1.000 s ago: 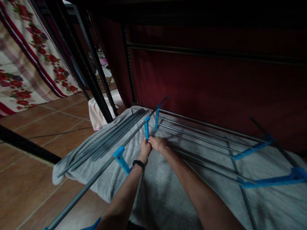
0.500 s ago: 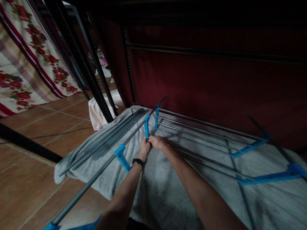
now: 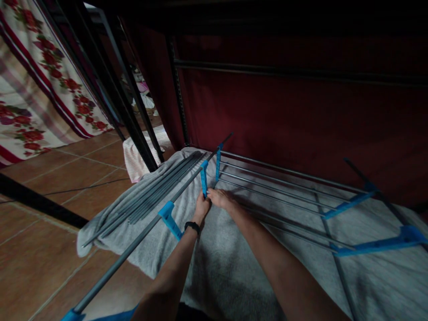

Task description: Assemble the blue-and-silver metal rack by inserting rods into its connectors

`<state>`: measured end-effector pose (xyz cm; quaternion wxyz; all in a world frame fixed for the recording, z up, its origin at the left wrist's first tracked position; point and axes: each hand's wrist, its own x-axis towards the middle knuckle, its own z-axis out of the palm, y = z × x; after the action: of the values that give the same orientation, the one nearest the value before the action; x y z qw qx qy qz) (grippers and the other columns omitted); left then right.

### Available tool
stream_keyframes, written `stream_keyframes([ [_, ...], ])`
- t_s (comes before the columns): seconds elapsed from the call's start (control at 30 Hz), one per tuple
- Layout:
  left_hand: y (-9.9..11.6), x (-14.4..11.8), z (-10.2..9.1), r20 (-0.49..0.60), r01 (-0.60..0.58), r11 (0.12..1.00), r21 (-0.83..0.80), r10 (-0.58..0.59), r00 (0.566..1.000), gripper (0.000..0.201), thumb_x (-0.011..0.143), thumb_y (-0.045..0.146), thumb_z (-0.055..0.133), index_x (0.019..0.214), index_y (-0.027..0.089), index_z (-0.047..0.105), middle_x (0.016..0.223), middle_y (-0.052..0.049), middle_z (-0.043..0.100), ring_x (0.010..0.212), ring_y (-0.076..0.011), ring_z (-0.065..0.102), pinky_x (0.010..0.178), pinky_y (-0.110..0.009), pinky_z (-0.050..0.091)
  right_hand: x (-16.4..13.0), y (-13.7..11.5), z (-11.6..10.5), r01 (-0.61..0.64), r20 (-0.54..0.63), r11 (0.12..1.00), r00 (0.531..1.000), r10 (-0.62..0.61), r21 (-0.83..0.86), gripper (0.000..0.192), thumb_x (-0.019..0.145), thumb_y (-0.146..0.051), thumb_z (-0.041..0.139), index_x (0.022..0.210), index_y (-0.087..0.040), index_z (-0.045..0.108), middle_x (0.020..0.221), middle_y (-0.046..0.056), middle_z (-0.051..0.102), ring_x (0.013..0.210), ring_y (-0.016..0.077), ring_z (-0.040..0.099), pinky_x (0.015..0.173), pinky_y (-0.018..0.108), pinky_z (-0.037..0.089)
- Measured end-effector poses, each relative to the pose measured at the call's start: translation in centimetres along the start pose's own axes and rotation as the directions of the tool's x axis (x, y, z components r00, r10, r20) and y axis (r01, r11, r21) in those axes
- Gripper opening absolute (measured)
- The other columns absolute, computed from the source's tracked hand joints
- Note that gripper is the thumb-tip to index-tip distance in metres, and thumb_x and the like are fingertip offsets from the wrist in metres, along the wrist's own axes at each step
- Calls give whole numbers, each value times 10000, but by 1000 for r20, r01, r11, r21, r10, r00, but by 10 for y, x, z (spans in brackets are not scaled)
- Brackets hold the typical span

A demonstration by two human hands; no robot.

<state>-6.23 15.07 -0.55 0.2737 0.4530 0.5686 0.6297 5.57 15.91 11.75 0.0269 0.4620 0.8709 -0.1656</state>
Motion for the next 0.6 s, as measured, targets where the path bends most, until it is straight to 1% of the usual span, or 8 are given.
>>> stream_keyframes([
  [0.17, 4, -9, 2, -31, -21, 999, 50, 23, 999, 242, 758, 197, 562, 997, 209, 602, 959, -56, 677, 922, -217, 627, 941, -398, 509, 1, 0, 2, -27, 0, 999, 1000, 27, 21, 387, 1044, -367, 364, 1341, -274, 593, 1209, 97, 731, 1130, 233, 682, 930, 342, 514],
  [0.3, 5, -20, 4, -63, -25, 995, 96, 31, 998, 256, 805, 216, 590, 1060, 216, 564, 904, -47, 654, 850, -219, 621, 890, -394, 511, 4, 0, 0, -51, 32, 997, 998, 50, 54, 382, 1026, -406, 399, 1316, -289, 619, 1228, 86, 726, 1126, 238, 683, 915, 344, 524],
  [0.43, 5, -25, 4, -71, -28, 992, 123, 37, 997, 230, 832, 206, 564, 1061, 220, 543, 891, -44, 643, 814, -216, 614, 850, -378, 506, 10, 3, -1, -53, 68, 994, 997, 46, 97, 387, 1013, -420, 430, 1313, -282, 631, 1268, 74, 712, 1140, 227, 674, 923, 327, 524],
  [0.6, 2, -23, 5, -77, -30, 991, 133, 41, 996, 177, 846, 226, 553, 1023, 228, 538, 878, -43, 634, 813, -220, 607, 849, -378, 493, 17, 7, -3, -26, 86, 990, 996, 14, 142, 378, 1004, -384, 465, 1308, -253, 646, 1328, 55, 685, 1182, 201, 647, 956, 275, 509],
])
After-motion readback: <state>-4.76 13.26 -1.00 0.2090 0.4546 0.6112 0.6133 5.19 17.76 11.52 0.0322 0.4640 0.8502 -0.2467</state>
